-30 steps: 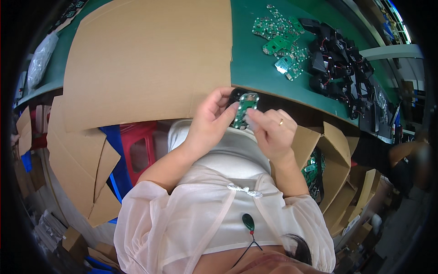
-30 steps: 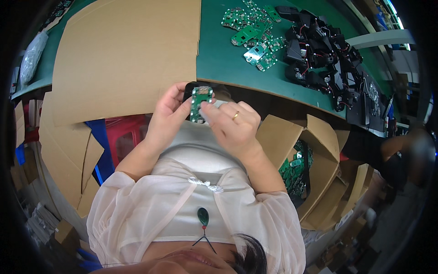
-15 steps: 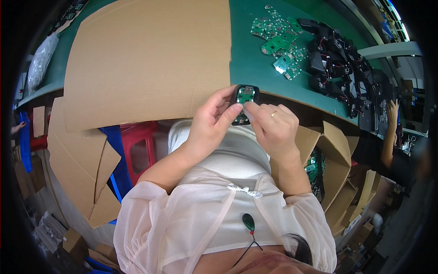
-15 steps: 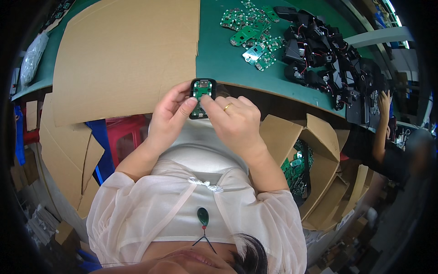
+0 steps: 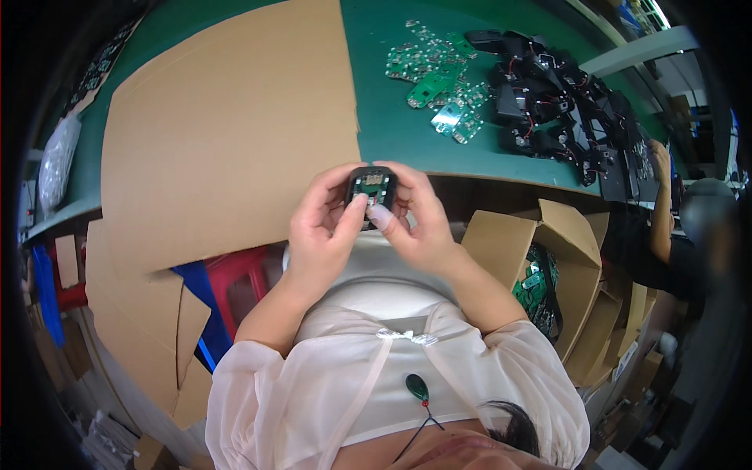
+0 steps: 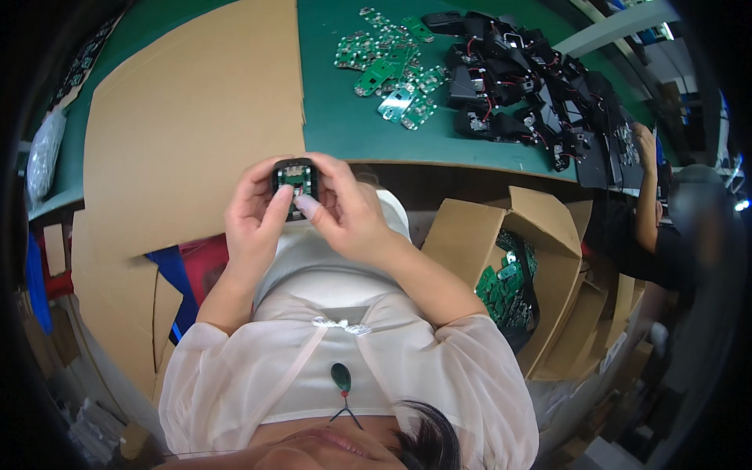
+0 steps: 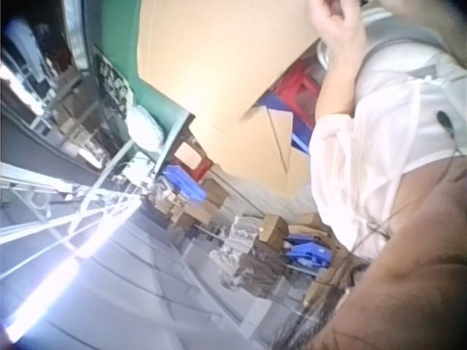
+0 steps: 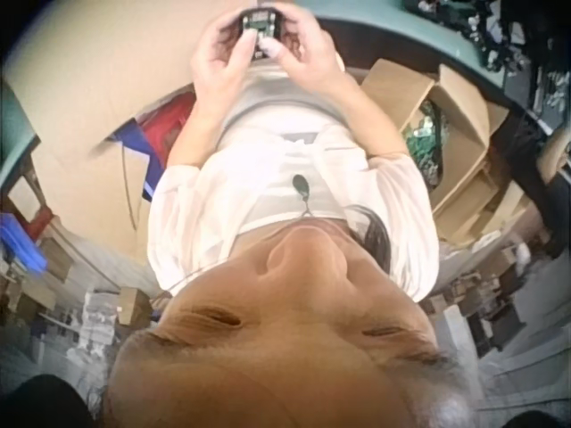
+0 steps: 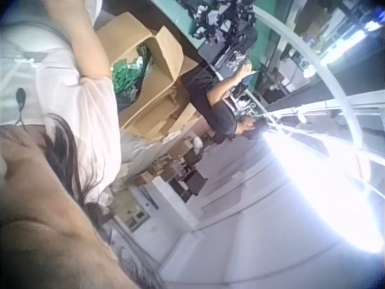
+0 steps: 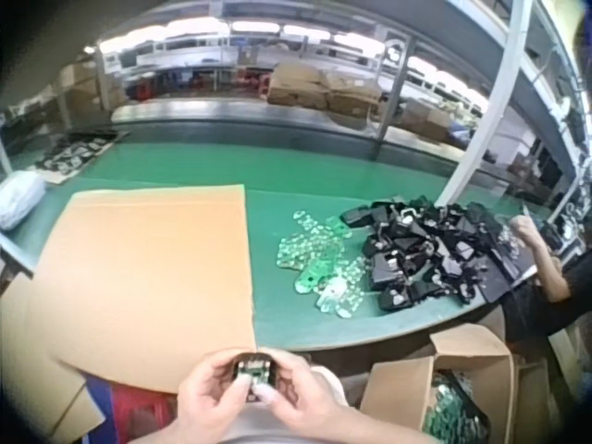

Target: The person reaches into a box to retrieve circuit boards, then fits a board into a plastic housing and presses them together. They tuck a small wire into the assembly and place the unit onto a cardboard sheet.

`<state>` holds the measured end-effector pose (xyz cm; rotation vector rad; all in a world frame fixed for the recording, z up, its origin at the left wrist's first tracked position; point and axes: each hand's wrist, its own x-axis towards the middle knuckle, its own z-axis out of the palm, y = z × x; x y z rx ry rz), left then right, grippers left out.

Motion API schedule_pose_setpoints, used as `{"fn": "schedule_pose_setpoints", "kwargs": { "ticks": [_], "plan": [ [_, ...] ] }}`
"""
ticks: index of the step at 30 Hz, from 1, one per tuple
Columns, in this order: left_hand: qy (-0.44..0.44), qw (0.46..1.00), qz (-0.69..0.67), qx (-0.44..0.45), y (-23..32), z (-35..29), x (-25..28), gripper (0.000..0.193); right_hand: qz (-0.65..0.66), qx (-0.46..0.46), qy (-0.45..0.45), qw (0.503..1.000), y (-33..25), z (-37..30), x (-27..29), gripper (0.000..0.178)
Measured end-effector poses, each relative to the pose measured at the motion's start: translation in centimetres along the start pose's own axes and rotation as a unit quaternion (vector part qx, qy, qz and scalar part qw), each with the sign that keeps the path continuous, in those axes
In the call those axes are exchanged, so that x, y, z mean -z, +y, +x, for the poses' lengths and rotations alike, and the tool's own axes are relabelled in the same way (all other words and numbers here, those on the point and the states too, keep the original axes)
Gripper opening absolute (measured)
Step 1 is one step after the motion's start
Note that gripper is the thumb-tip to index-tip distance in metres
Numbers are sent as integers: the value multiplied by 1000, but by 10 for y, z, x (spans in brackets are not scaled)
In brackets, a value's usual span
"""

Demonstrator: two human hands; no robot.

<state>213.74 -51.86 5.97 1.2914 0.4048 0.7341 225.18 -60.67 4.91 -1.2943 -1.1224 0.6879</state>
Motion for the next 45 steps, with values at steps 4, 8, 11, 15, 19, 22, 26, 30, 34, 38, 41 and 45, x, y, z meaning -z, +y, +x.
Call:
{"fn": "schedule_pose_setpoints", "kwargs": {
  "ticks": [4,8,11,15,19,22,26,30,34,38,41,45],
  "plan": [
    [3,1000,8,13,-3,10,3,30,30,-86,-23,996,-4,11,11,49],
    [65,978,200,-9,0,49,35,27,-99,-23,20,995,8,42,55,46],
    [168,896,411,-11,-2,104,96,31,-426,73,202,879,10,81,122,20],
    [210,858,462,82,-12,138,195,34,-698,8,161,698,13,109,195,28],
    [256,782,568,25,5,142,185,36,-727,-24,130,673,25,117,214,19],
    [254,790,533,-162,24,126,111,32,-697,30,154,700,24,113,211,13],
    [71,981,174,-53,3,79,16,30,-552,192,126,801,0,90,156,10],
    [-32,991,-93,85,-26,66,-49,47,-468,254,6,847,-14,44,102,21],
    [-87,981,-120,124,-28,58,-65,51,-231,163,60,957,-5,23,106,27],
    [-118,963,-159,180,-21,50,-70,44,-246,118,75,959,-20,32,108,25],
    [-119,958,-177,193,-20,48,-68,35,-275,214,42,936,-14,31,107,23],
    [-51,946,-203,246,-17,47,-62,31,-263,257,-60,928,-18,28,103,23]
  ]
}}
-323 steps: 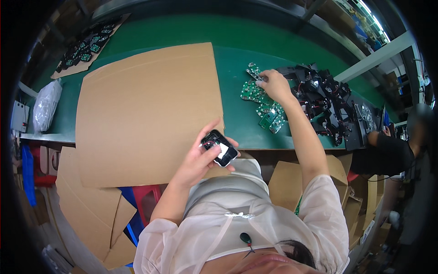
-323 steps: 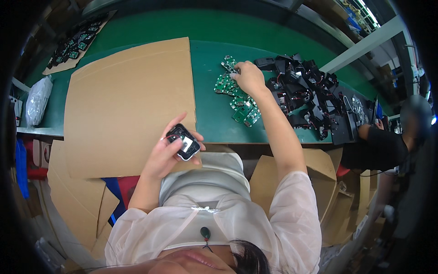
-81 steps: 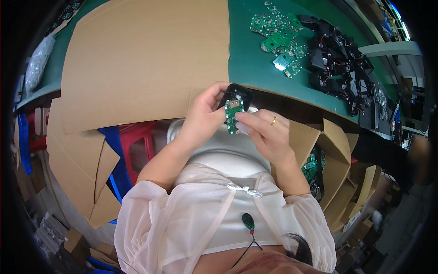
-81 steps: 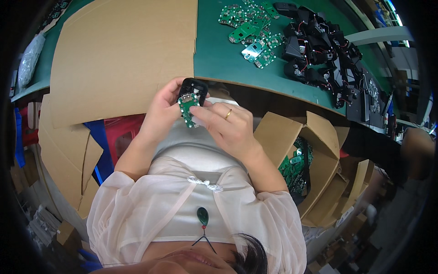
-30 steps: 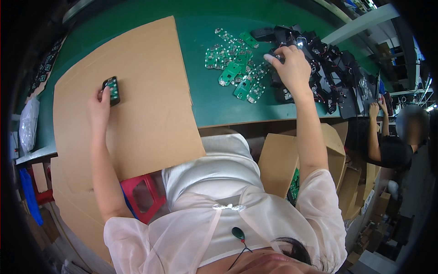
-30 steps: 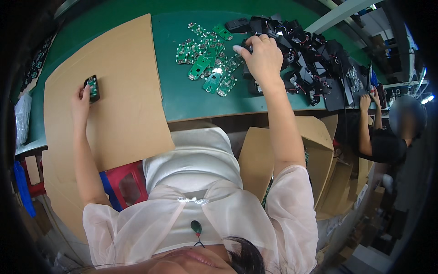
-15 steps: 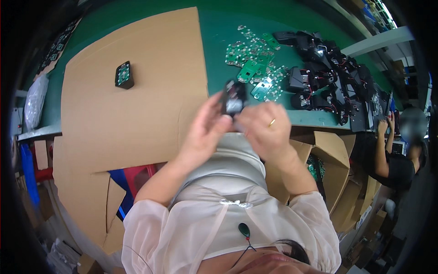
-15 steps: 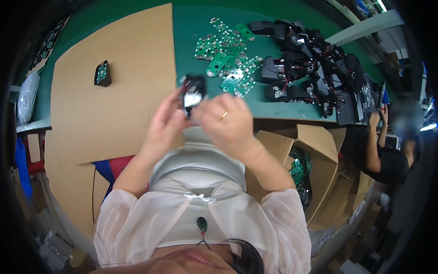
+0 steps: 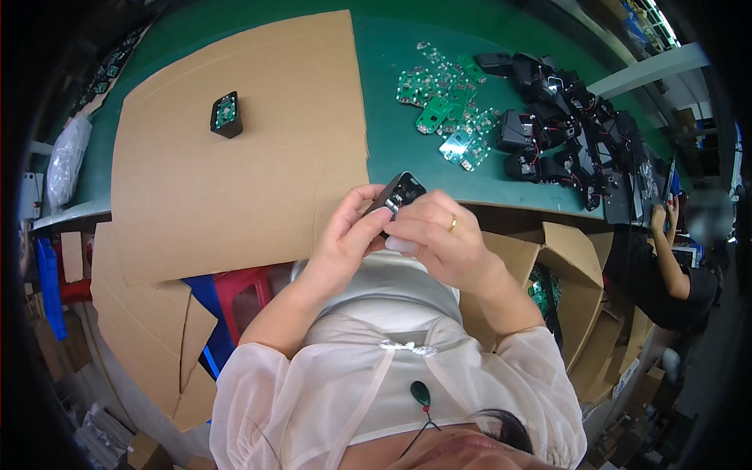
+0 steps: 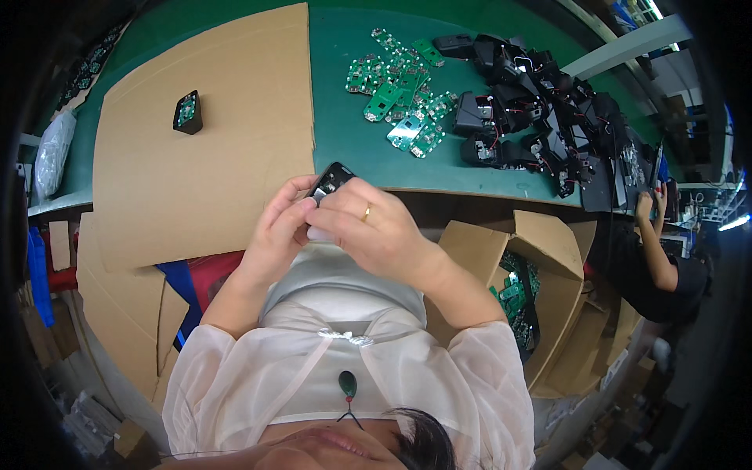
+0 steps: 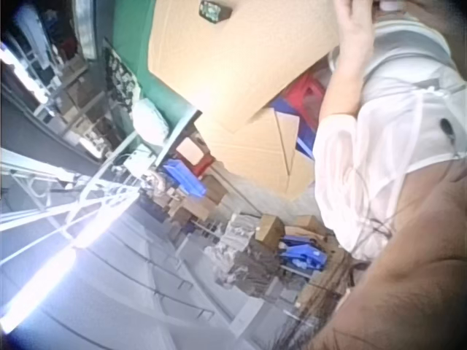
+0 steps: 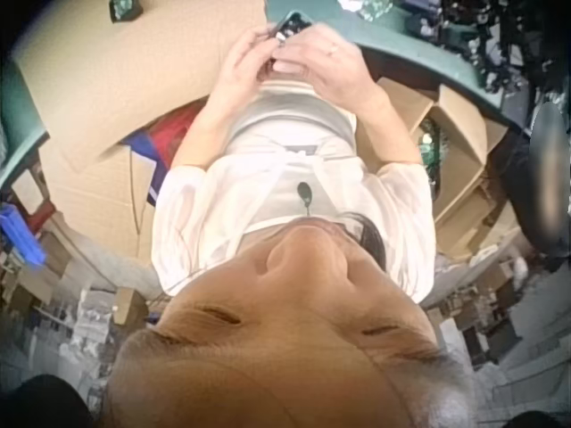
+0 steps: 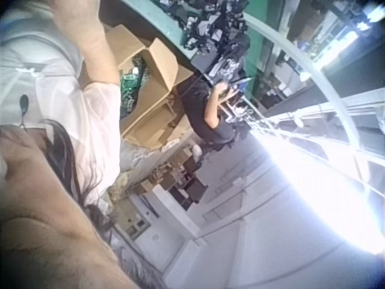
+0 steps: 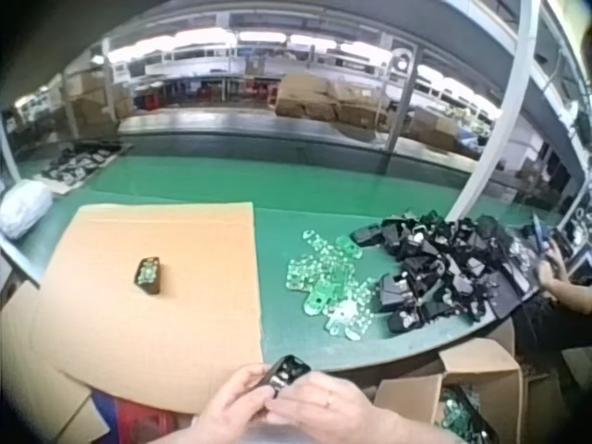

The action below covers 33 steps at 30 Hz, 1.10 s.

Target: The person reaches into a box to retrieve circuit boards, then fits a board into a plastic housing and presses them together. They tuck a small wire into the assembly and place the unit onto a cardboard sheet.

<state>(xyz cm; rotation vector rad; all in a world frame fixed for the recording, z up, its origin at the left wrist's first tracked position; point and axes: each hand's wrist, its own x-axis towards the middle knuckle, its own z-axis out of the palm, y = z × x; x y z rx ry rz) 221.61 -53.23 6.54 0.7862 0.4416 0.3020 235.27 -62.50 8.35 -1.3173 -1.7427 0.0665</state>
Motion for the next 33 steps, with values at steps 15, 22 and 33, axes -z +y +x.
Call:
{"fn": "schedule_pose_setpoints", "kwargs": {
  "ticks": [15,22,33],
  "plan": [
    [46,995,67,-51,-12,26,-16,33,-418,-95,-200,881,138,25,72,25],
    [75,979,130,-136,-30,48,-23,33,101,-296,102,944,65,10,68,30],
    [78,948,208,-229,-49,54,-42,32,371,-348,121,853,21,-21,48,36]
  ]
}}
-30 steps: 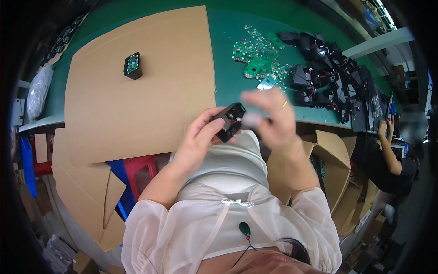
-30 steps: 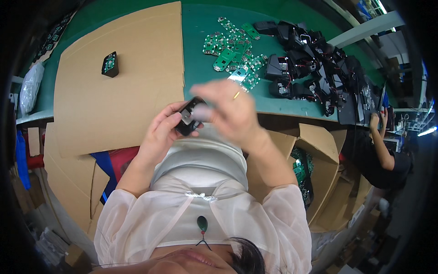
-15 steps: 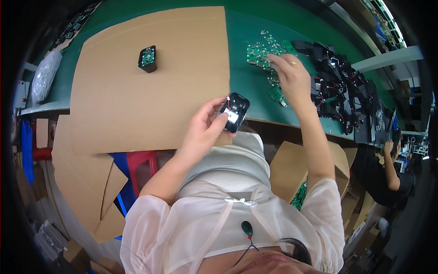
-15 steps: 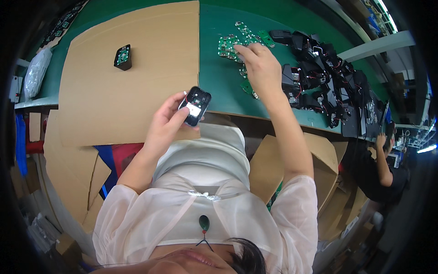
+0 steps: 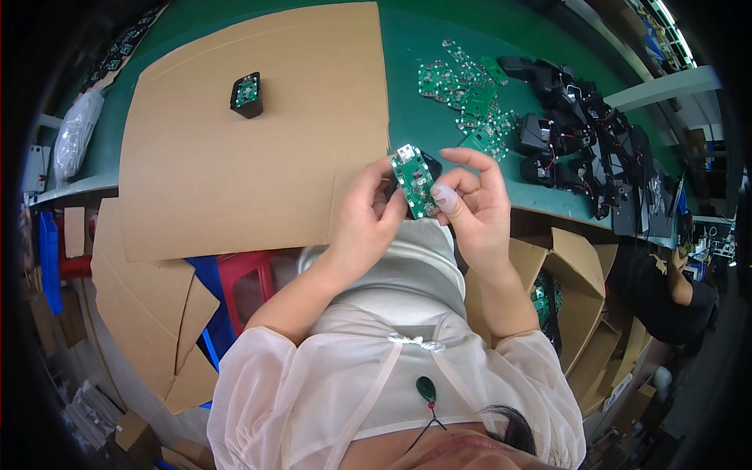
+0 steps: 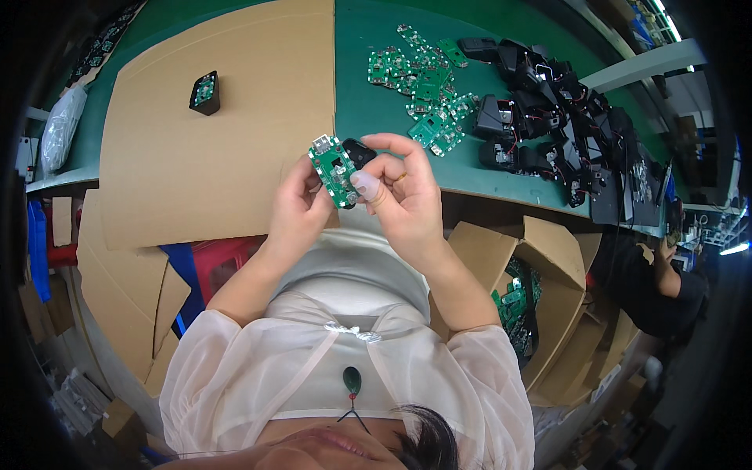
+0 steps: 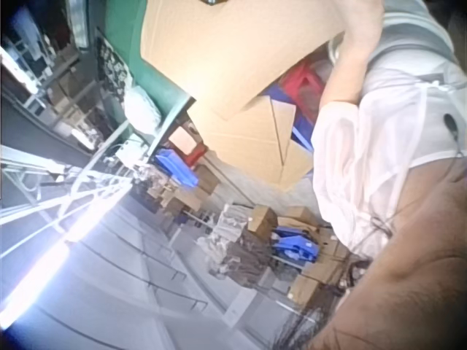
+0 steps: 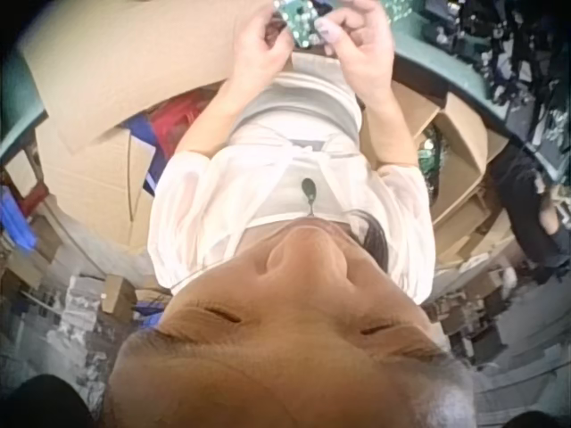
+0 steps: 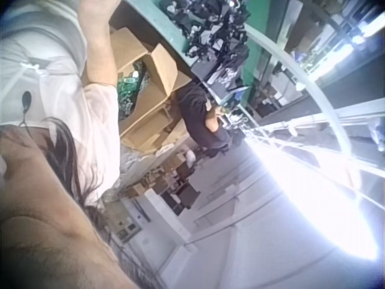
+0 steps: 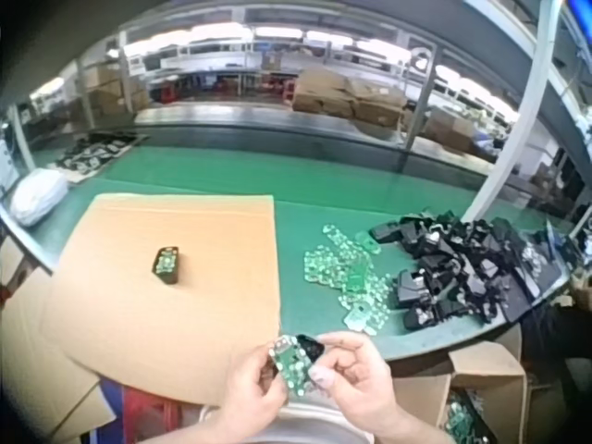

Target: The person reaches into a box to retrieve circuit boards, then fits a board into a plastic housing and presses them together. They tuck a small wire into the assembly and place the unit onto a cardboard sheet.

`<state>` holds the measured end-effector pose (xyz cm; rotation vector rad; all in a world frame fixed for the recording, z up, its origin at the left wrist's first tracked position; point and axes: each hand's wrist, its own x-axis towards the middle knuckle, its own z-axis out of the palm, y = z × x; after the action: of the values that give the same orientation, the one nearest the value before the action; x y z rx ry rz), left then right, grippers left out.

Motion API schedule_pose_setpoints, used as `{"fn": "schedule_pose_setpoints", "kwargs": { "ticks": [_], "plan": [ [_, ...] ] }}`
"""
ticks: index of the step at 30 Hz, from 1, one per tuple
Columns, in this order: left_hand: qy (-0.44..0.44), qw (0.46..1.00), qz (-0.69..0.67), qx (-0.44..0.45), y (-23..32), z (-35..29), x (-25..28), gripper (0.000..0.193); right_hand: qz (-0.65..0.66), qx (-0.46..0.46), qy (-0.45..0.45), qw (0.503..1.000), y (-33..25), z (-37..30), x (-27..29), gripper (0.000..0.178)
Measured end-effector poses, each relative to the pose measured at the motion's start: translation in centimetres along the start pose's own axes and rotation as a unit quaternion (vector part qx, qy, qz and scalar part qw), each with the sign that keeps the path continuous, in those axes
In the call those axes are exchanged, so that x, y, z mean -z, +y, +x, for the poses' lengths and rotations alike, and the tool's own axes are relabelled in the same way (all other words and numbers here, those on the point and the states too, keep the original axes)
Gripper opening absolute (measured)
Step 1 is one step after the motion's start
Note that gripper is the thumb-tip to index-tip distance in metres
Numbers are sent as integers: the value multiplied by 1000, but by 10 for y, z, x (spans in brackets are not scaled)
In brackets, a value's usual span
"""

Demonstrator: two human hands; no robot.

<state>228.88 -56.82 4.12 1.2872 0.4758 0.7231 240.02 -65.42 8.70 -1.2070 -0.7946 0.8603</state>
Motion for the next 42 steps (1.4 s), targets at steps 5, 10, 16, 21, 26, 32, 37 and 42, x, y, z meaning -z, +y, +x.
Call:
{"fn": "schedule_pose_setpoints", "kwargs": {
  "ticks": [5,10,16,21,26,32,37,42],
  "plan": [
    [7,998,68,-8,-5,-4,-2,31,-10,-5,12,1000,0,-4,4,36],
    [13,999,32,-3,-3,-5,-4,31,-19,-14,21,999,4,-9,8,36],
    [-19,999,-1,31,5,-7,-2,31,-102,-3,29,994,14,-17,18,33],
    [-47,993,-63,85,12,-9,-7,33,-135,14,34,990,18,-20,19,30],
    [-39,990,-76,109,12,-7,-9,32,-122,26,63,990,14,-19,21,30],
    [-32,997,-53,49,1,-6,-14,31,55,-55,22,997,13,-21,23,29],
    [-50,996,-51,57,-3,-7,-13,35,70,-71,14,995,17,-22,22,29],
    [-30,990,-72,116,10,-4,-14,31,-35,-24,57,997,19,-24,28,28]
  ]
}}
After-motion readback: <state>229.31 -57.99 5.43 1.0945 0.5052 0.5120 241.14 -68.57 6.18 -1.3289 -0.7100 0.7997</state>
